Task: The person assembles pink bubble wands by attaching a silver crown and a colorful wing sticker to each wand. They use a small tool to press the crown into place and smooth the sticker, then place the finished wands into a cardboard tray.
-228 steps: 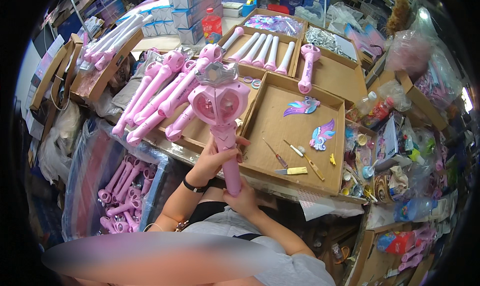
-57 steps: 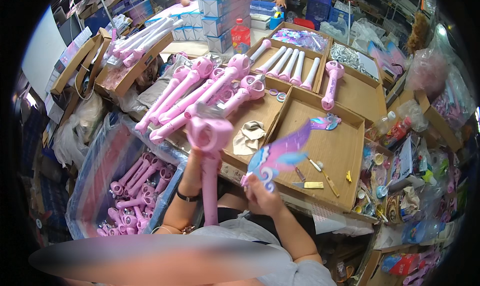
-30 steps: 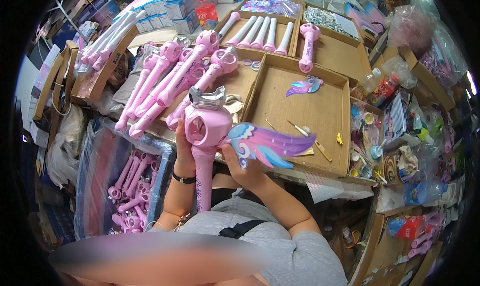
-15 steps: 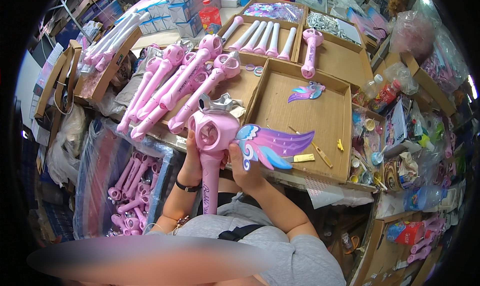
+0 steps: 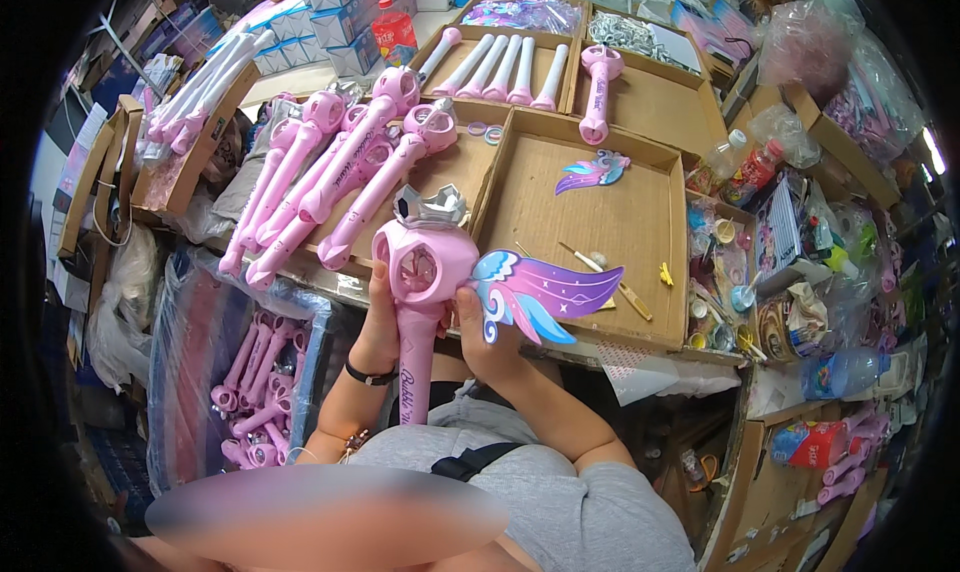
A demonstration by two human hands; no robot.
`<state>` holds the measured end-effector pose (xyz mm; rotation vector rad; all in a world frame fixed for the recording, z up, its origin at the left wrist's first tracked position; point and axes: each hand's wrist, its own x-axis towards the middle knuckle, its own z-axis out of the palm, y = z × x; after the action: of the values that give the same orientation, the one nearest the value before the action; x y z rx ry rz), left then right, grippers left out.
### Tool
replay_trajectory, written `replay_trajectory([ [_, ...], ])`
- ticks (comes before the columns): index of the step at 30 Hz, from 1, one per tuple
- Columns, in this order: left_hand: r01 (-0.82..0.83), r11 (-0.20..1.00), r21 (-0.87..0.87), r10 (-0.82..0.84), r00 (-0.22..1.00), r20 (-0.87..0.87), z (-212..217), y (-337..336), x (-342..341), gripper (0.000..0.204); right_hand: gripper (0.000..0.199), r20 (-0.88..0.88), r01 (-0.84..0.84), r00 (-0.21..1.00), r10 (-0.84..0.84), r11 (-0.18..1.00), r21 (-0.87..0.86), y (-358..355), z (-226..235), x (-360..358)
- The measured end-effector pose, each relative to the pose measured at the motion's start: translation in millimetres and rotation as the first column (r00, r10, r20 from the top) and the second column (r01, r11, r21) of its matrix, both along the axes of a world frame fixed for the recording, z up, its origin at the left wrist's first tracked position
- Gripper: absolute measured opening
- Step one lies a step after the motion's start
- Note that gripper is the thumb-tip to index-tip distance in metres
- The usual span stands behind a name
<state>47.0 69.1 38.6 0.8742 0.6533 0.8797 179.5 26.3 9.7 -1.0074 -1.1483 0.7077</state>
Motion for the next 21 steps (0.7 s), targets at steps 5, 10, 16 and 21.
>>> replay_trajectory([
  [5,0.039,0.999,0.022,-0.038,0.999,-0.024,-6,10,-5,0.078,0.024,-0.084,-0.092,0.992,0.093,0.996,0.012,16,-1,1],
  [10,-0.023,1.000,0.020,0.024,0.998,-0.057,-9,11,-6,0.081,0.024,-0.052,-0.201,0.979,0.195,0.964,-0.172,6,7,15],
  [16,-0.085,0.996,0.013,0.085,0.996,0.033,1,18,-4,0.082,0.019,-0.125,-0.223,0.970,0.208,0.967,-0.124,-12,5,11],
  [21,-0.046,0.999,0.022,0.044,0.998,0.053,0,13,-1,0.080,0.009,0.020,-0.208,0.978,0.209,0.977,-0.056,-1,6,10],
])
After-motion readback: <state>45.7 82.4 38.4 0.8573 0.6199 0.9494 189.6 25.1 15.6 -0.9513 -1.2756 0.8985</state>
